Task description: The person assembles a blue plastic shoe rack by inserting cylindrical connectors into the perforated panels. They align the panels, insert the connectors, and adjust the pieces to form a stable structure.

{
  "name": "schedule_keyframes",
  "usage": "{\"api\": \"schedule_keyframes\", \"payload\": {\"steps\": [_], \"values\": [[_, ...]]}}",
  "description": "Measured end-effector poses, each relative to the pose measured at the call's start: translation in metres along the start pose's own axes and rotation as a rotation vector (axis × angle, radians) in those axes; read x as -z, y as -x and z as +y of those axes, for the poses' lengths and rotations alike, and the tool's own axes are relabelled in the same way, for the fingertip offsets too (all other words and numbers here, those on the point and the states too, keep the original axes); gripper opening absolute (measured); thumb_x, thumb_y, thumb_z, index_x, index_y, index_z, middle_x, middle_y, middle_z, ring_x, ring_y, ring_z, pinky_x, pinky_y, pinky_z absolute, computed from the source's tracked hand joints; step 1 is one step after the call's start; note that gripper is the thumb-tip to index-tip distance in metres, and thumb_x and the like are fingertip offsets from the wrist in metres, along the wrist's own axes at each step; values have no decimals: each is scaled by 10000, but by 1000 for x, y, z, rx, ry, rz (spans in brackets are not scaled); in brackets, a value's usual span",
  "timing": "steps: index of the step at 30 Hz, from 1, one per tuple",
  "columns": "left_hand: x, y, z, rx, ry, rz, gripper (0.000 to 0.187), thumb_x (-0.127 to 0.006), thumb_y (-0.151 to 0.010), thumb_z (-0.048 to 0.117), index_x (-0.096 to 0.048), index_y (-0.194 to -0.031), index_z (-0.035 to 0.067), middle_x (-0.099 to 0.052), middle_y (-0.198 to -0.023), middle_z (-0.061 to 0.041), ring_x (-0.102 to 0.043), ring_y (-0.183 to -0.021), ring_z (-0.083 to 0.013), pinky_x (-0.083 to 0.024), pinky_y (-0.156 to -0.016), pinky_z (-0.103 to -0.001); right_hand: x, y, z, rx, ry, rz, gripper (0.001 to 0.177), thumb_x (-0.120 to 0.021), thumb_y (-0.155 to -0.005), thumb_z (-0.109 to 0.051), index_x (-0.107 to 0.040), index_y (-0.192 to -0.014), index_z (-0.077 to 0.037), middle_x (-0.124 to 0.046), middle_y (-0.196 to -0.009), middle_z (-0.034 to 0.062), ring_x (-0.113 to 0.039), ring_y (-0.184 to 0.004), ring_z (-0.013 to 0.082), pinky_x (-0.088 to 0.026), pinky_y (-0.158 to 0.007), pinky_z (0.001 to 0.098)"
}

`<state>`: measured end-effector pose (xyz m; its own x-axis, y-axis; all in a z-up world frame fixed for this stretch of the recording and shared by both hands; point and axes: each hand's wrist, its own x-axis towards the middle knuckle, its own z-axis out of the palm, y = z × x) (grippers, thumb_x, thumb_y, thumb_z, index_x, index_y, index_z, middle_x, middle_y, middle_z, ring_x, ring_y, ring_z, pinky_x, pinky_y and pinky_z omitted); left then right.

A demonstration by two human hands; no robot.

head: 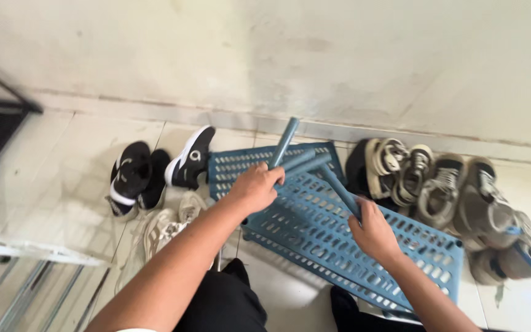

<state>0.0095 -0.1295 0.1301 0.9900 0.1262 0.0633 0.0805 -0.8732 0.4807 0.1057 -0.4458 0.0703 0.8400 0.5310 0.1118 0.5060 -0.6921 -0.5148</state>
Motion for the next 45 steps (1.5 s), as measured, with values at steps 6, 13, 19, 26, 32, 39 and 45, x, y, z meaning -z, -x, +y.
{"api": "schedule_keyframes", "payload": {"steps": [6,13,19,26,32,39,45], "values": [[-71,1,44,18,42,-178,278,-697,-804,108,-662,-1052,230,-657,-1141,-118,-629,-1110,-350,-535,-900,-473,10,89,54,-75,215,105,418,-706,-874,-368,-668,-1091,-13,-635,-1182,161,-555,-1158,405,-464,-1009,462],[-126,18,66,11,-5,-295,327,-704,-839,138,-634,-1140,244,-631,-1202,-130,-620,-1171,-360,-525,-959,-466,-10,114,75,46,198,175,438,-696,-898,-356,-659,-1082,40,-536,-1416,212,-461,-1320,420,-363,-1122,515],[-141,18,73,-46,-197,-383,450,-667,-855,96,-576,-1269,246,-539,-1309,-185,-598,-1201,-382,-511,-977,-480,-21,128,76,68,284,192,406,-662,-911,-359,-666,-1087,7,-577,-1370,156,-444,-1366,368,-285,-1186,562],[-181,9,74,-225,-537,-288,539,-641,-881,170,-537,-1409,201,-448,-1397,-277,-480,-1291,-513,-429,-1043,-540,-24,129,75,61,261,189,431,-627,-953,-376,-643,-1152,6,-591,-1337,140,-442,-1370,357,-267,-1184,571],[-177,-10,113,-212,-590,-313,564,-690,-905,279,-528,-1438,188,-260,-1590,-312,-346,-1413,-574,-353,-1126,-583,-16,130,78,-39,109,225,350,-586,-1012,-315,-629,-1139,8,-581,-1273,178,-503,-1225,364,-324,-1137,526],[-167,-13,143,-338,-637,-359,721,-776,-814,345,-476,-1425,106,-191,-1625,-305,-231,-1509,-478,-316,-1147,-588,32,138,99,-244,-103,246,319,-620,-1018,-251,-586,-1108,53,-566,-1088,210,-557,-993,361,-479,-904,482],[-191,-14,139,-399,-650,-367,636,-663,-916,237,-418,-1498,172,-200,-1639,-309,-280,-1489,-511,-334,-1154,-584,123,166,103,-423,-293,281,333,-689,-915,-218,-657,-1182,-21,-739,-937,137,-711,-833,264,-549,-735,417]]}}
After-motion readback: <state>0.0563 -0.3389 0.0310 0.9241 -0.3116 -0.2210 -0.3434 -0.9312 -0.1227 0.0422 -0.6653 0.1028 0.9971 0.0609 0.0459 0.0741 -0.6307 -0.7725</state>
